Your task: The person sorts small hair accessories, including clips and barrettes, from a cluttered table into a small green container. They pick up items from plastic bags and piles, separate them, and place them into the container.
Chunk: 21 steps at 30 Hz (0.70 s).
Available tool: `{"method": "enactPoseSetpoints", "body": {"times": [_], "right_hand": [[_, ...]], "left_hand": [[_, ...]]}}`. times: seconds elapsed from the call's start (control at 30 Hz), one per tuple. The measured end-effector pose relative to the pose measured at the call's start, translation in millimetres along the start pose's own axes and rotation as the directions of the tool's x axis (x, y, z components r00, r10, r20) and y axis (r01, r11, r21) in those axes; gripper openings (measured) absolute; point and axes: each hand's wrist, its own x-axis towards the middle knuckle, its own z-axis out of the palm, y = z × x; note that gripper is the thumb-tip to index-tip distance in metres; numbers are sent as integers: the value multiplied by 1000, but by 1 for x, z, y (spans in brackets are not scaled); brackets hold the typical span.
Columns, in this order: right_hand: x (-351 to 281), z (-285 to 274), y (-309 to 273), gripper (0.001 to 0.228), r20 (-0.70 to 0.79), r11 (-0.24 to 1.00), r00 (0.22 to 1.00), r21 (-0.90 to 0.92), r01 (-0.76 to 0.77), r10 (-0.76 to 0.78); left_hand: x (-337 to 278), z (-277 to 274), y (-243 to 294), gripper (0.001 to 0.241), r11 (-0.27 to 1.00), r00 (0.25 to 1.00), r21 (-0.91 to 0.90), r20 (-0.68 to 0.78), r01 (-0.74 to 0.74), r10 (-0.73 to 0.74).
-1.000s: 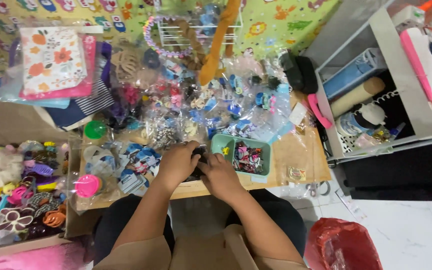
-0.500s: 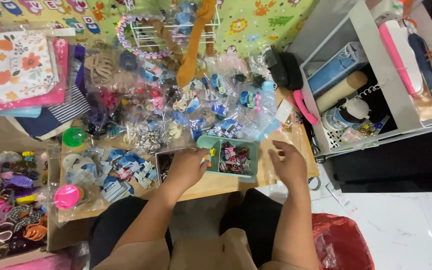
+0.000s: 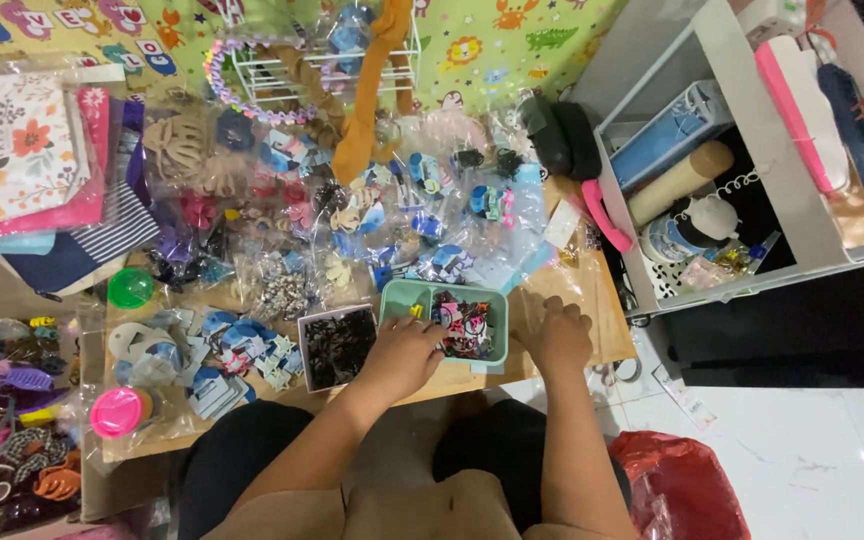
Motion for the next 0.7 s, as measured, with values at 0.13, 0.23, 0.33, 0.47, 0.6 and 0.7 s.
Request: {"method": "enactPoseSetpoints", "body": {"times": [0.13,0.23,0.33,0.47,0.6,0.7], "right_hand": [[6,20,-3,55,-14,998,1000,-59,-28,28],[29,52,13,54,12,996,999,-85,-32,33],[46,65,24,43,18,996,999,-84,-39,41],[39,48,21,33,-4,996,996,-26,-90,90],[14,15,-2,29,5,995,995,12,-97,97],[38,48,15,36,-36,998,998,-49,-44,43]], "left_hand": [[-3,-19,7,36,999,998,-38,60,12,-10],[-3,-20,8,36,999,996,-44,81,29,-25],[-3,-22,8,35,998,996,-50,90,27,-22],[-2,-20,7,35,998,996,-54,84,21,-16],[-1,-19,7,33,998,997,-62,78,16,-11],[-1,-27,9,33,998,996,-64,89,20,-14]]}}
